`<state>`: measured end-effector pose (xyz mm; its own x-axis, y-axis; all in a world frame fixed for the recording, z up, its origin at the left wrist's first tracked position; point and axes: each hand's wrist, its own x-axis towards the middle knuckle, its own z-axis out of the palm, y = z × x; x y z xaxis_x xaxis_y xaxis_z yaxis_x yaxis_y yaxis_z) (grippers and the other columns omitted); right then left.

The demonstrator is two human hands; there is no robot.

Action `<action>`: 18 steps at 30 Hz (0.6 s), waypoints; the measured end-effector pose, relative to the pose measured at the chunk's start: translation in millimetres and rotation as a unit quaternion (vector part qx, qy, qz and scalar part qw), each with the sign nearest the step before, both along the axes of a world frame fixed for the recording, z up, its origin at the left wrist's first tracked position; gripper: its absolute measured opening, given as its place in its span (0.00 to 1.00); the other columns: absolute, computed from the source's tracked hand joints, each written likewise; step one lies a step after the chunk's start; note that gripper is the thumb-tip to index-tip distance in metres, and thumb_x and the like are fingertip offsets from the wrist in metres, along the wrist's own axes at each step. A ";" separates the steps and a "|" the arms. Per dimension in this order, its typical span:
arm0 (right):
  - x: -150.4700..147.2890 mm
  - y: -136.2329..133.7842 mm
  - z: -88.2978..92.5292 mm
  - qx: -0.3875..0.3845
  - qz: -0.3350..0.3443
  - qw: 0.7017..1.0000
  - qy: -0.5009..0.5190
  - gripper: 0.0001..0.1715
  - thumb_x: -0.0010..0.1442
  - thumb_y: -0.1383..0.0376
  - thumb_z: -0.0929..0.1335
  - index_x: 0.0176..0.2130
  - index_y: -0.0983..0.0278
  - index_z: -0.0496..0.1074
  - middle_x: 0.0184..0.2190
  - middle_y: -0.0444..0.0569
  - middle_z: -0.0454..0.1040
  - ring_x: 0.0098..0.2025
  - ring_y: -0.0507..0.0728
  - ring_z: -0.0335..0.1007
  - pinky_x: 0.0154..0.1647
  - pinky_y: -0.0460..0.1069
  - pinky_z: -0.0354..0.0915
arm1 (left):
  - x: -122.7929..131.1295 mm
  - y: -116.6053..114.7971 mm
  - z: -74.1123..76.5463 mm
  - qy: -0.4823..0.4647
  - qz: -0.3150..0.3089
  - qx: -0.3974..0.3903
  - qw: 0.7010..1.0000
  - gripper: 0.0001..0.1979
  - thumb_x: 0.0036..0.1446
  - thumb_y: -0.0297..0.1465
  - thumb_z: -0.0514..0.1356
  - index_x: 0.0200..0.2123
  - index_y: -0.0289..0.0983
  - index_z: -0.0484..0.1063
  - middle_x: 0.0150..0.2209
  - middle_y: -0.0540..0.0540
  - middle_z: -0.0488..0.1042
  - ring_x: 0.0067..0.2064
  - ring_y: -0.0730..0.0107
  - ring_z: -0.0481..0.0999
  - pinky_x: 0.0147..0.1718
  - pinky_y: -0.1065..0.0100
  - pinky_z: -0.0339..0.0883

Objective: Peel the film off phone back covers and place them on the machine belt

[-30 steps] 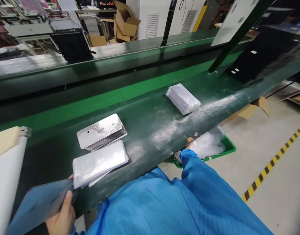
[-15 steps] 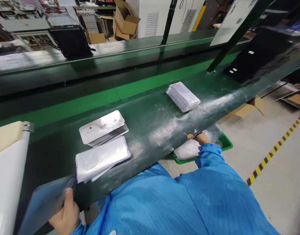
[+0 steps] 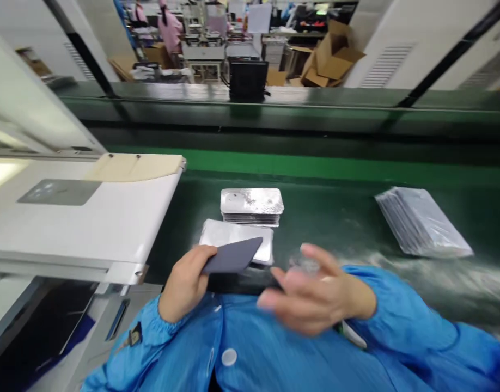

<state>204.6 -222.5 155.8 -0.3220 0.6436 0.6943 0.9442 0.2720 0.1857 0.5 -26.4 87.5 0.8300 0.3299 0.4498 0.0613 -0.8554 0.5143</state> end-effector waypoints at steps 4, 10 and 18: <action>-25.8 52.4 -0.5 -0.031 0.078 0.968 -0.238 0.13 0.64 0.69 0.64 0.47 0.56 0.69 0.59 0.39 0.62 0.63 0.49 0.52 0.53 0.51 0.70 | 8.9 -2.9 8.3 0.065 -0.027 -0.029 0.997 0.12 0.54 0.21 0.49 0.37 0.36 0.69 0.29 0.44 0.76 0.31 0.65 0.77 0.30 0.68 0.71; 18.3 84.6 -16.2 -0.045 0.074 0.975 -0.207 0.07 0.61 0.69 0.66 0.42 0.64 0.68 0.51 0.52 0.70 0.52 0.57 0.65 0.56 0.59 0.65 | 15.3 -2.0 8.5 -0.034 0.022 0.001 0.999 0.14 0.58 0.26 0.56 0.49 0.37 0.63 0.43 0.40 0.76 0.44 0.60 0.77 0.41 0.62 0.73; 98.2 101.5 -38.0 -0.290 -0.170 0.933 0.127 0.28 0.50 0.56 0.73 0.46 0.64 0.63 0.53 0.59 0.66 0.51 0.67 0.64 0.48 0.60 0.64 | 9.6 5.9 -35.2 -0.244 0.102 0.090 0.960 0.20 0.54 0.21 0.60 0.50 0.38 0.62 0.53 0.37 0.68 0.53 0.55 0.71 0.47 0.53 0.71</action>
